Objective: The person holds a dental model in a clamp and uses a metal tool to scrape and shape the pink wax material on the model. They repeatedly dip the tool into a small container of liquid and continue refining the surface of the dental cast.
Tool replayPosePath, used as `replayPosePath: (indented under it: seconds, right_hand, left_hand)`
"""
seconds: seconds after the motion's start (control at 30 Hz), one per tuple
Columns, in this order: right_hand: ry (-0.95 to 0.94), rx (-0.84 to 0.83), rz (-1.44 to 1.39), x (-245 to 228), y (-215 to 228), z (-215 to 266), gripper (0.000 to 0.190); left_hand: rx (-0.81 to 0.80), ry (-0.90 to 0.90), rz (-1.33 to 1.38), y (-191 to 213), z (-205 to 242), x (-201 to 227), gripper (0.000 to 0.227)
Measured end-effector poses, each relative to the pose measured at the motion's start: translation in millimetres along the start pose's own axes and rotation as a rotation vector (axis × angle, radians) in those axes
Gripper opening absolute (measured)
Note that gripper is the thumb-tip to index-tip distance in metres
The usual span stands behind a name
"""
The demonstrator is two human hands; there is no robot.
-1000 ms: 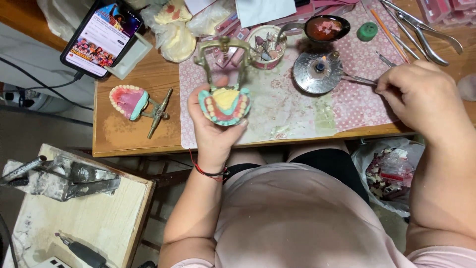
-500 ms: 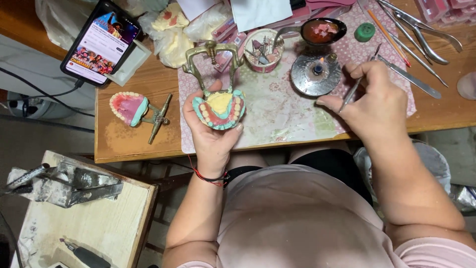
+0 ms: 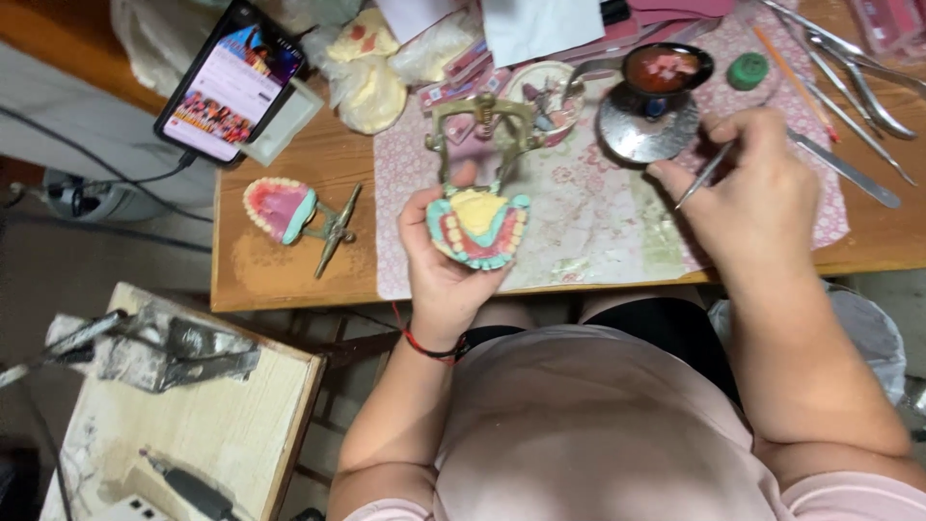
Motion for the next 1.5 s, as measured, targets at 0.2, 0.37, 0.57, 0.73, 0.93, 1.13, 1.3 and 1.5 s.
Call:
replayPosePath:
  seconds: [0.2, 0.37, 0.57, 0.73, 0.93, 1.13, 1.3, 1.5]
  right_hand:
    - [0.077, 0.123, -0.325, 20.9, 8.5, 16.6, 0.019]
    - [0.102, 0.110, -0.802, 24.7, 5.4, 26.5, 0.031]
    - [-0.362, 0.013, -1.213, 13.5, -21.6, -8.0, 0.029]
    - [-0.470, 0.109, -1.320, 6.8, -18.1, -13.8, 0.031]
    - [-0.597, 0.235, -1.400, 4.7, -10.4, -16.1, 0.026]
    - [-0.601, 0.280, -1.432, 9.7, -8.8, -18.3, 0.026]
    - [-0.597, 0.242, -1.459, 9.4, -9.2, -20.2, 0.037]
    - [-0.643, 0.238, -1.455, 10.7, -9.6, -22.0, 0.031]
  left_hand:
    - [-0.056, 0.001, -0.013, -2.1, -2.6, 10.9, 0.073]
    - [-0.193, 0.053, 0.076, -2.4, -6.3, 11.7, 0.070]
    - [-0.261, 0.074, 0.186, -6.6, -7.5, 12.5, 0.074]
    - [-0.264, 0.045, 0.054, -16.0, -16.1, 28.6, 0.075]
    - [-0.194, -0.034, -0.447, -29.7, -39.7, 52.5, 0.078]
    - [-0.159, -0.245, -0.742, -37.3, -52.7, 40.5, 0.083]
    - [-0.157, -0.358, -0.780, -36.8, -46.3, 14.7, 0.086]
    - [-0.095, -0.427, -0.825, -32.2, -43.2, 2.2, 0.086]
Point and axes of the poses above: each hand's wrist, its own z-axis away from the middle knuckle, its own y-axis out of the back of the hand, x = y × z, the point moved 5 cm from there along -z, towards the middle knuckle, and after that the axes turned 11 degrees about -z, right-handed, at the moved point
